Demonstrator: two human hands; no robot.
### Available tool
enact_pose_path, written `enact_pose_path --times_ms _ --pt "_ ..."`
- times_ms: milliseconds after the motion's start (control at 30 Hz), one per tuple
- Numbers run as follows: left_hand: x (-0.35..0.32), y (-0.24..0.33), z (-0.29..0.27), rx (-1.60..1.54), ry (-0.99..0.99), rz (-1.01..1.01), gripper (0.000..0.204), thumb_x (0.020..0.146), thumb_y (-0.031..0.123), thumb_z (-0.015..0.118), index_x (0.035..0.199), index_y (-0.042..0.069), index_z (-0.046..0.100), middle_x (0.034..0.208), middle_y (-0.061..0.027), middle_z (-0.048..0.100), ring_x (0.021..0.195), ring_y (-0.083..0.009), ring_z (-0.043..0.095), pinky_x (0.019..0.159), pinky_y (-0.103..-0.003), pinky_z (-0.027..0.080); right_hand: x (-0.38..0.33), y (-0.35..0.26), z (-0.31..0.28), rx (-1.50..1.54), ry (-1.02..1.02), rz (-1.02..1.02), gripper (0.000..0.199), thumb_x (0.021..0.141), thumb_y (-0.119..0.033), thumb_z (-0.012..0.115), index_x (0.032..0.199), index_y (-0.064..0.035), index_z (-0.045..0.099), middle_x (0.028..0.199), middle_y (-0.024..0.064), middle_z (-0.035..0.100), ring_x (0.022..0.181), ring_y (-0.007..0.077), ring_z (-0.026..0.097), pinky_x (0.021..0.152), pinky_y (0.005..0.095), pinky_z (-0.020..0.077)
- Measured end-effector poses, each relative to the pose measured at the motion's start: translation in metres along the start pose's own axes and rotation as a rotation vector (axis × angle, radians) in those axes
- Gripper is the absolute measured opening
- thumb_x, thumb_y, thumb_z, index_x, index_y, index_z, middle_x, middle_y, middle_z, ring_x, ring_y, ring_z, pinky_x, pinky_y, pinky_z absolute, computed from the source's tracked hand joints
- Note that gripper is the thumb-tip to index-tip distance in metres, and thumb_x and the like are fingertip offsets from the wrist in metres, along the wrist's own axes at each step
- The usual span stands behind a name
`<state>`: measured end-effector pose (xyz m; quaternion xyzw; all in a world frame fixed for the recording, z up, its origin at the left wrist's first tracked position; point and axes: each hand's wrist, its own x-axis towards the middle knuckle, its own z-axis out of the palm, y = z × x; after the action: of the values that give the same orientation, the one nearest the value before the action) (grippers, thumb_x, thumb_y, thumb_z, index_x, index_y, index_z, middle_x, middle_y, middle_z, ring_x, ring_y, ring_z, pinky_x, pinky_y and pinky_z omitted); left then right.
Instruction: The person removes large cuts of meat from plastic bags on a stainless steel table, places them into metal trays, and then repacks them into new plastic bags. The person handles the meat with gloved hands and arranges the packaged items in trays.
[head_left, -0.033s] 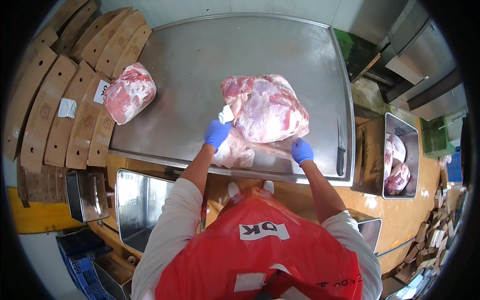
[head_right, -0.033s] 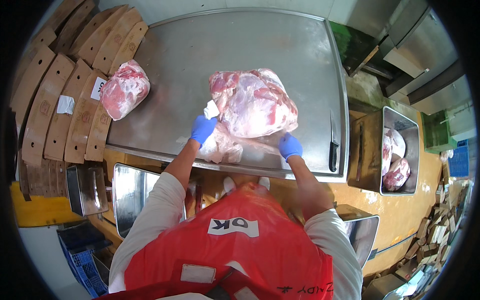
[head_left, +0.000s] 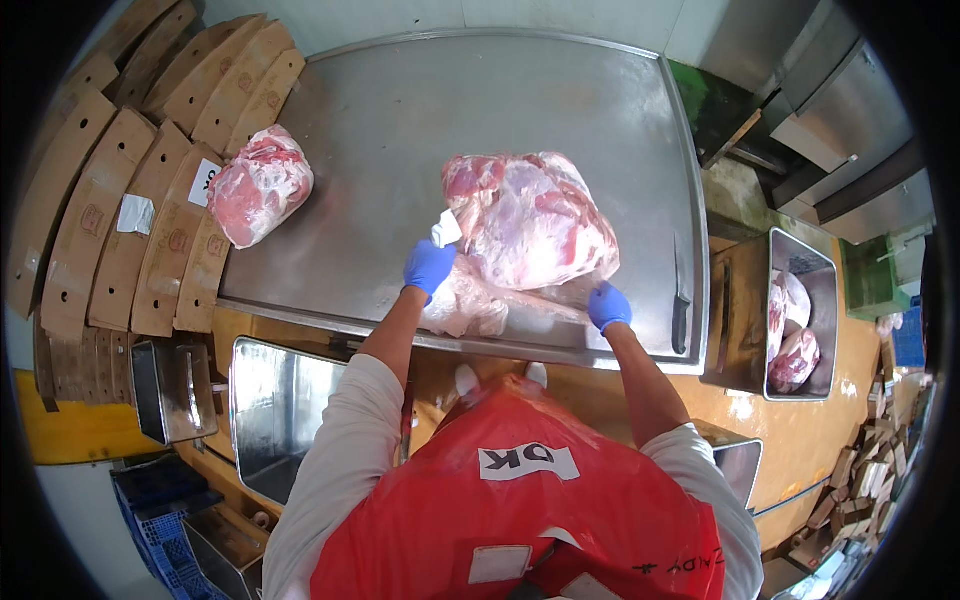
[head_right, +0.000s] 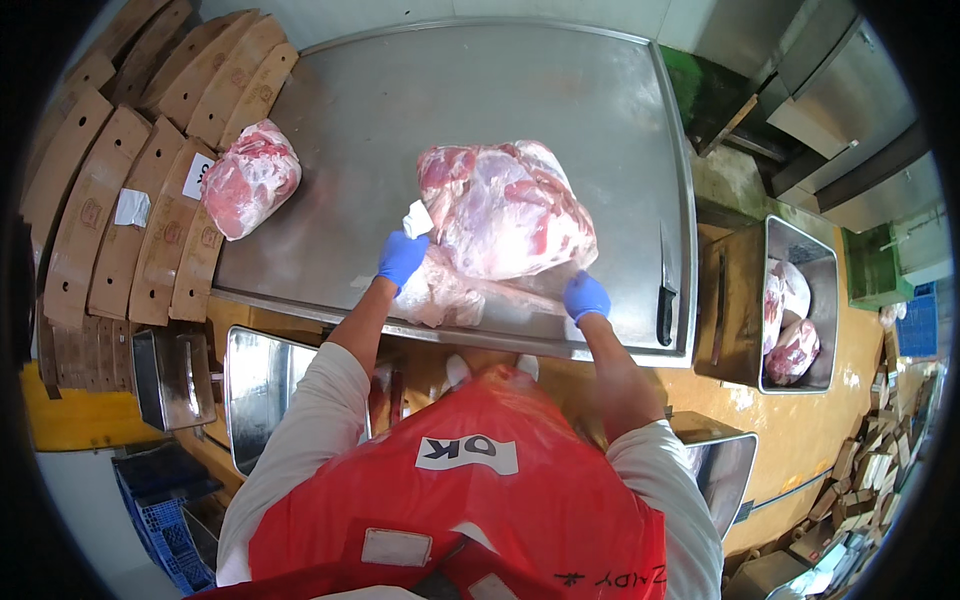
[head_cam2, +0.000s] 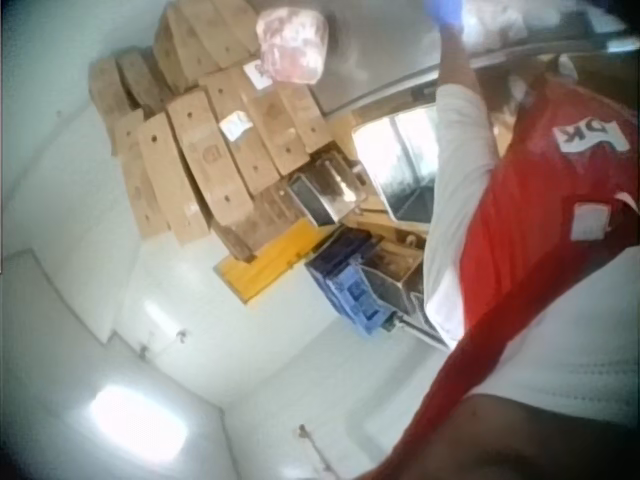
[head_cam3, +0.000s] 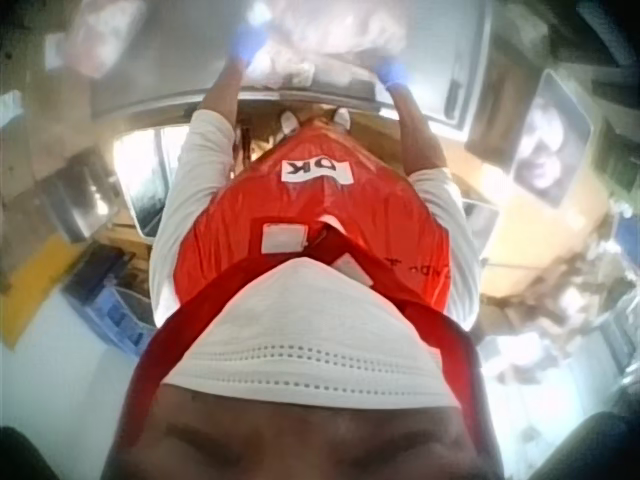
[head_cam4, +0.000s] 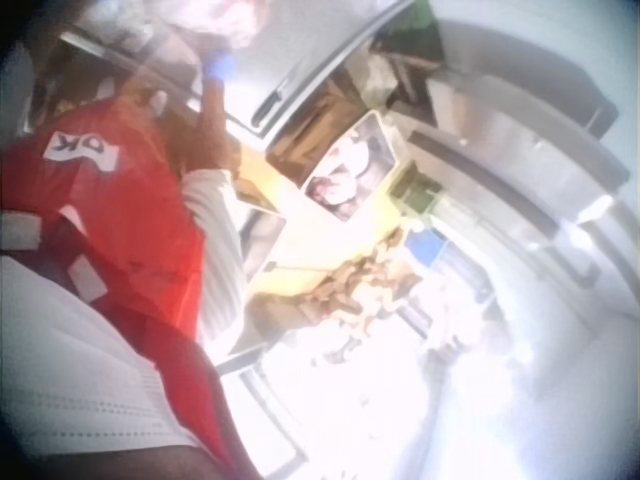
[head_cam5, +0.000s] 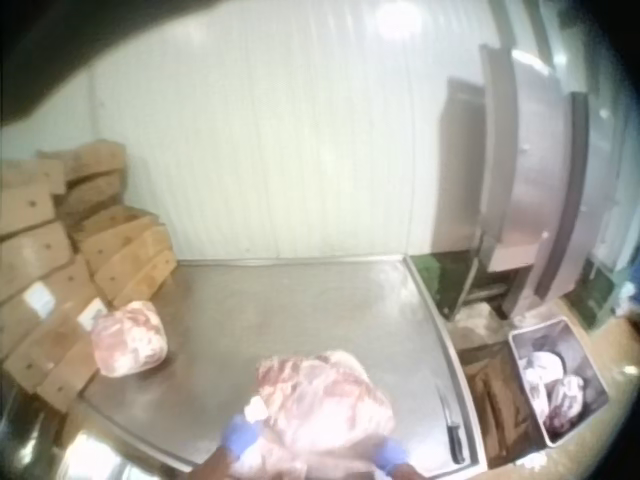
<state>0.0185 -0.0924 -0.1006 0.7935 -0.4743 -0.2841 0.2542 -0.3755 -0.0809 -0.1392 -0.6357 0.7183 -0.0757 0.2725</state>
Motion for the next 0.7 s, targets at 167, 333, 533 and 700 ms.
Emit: enact_pose_path --times_ms 167,333,533,700 --pt "0.007 -0.017 -0.003 -0.014 0.128 0.049 0.036 0.082 0.033 0.067 0.093 -0.001 0.073 0.087 -0.0255 0.071 0.088 -0.0429 0.070 0.073 -0.048 0.054 0.057 0.146 0.022 0.164 0.262 0.093 0.034 0.090 -0.023 0.051 0.092 0.0059 0.069 0.091 0.0292 0.069 0.082 0.0447 0.067 0.077 0.0486 0.0540" --pt "0.002 -0.040 -0.017 -0.024 0.130 0.089 0.033 0.083 0.029 0.067 0.094 -0.002 0.072 0.086 -0.0258 0.071 0.088 -0.0425 0.070 0.069 -0.048 0.053 0.043 0.099 -0.012 1.052 0.366 0.442 0.020 0.089 -0.013 0.054 0.089 0.0024 0.067 0.074 0.0101 0.064 0.066 0.0244 0.060 0.066 0.0390 0.0502" --pt "0.008 -0.033 -0.006 -0.249 0.177 0.195 0.030 0.083 0.021 0.067 0.094 -0.007 0.068 0.080 -0.0183 0.071 0.078 -0.0305 0.071 0.067 -0.044 0.051 0.042 0.107 -0.027 1.263 0.322 0.053 0.018 0.089 -0.009 0.056 0.101 -0.0004 0.067 0.092 0.0066 0.066 0.088 0.0178 0.061 0.083 0.0322 0.0494" --pt "0.012 -0.029 -0.001 -0.339 0.195 0.122 0.030 0.083 0.017 0.067 0.097 -0.010 0.067 0.084 -0.0165 0.072 0.079 -0.0295 0.070 0.069 -0.043 0.050 0.029 0.015 -0.068 1.085 -0.016 -0.217 0.040 0.089 -0.015 0.060 0.126 0.0015 0.061 0.116 0.0119 0.067 0.114 0.0199 0.058 0.102 0.0319 0.0435"
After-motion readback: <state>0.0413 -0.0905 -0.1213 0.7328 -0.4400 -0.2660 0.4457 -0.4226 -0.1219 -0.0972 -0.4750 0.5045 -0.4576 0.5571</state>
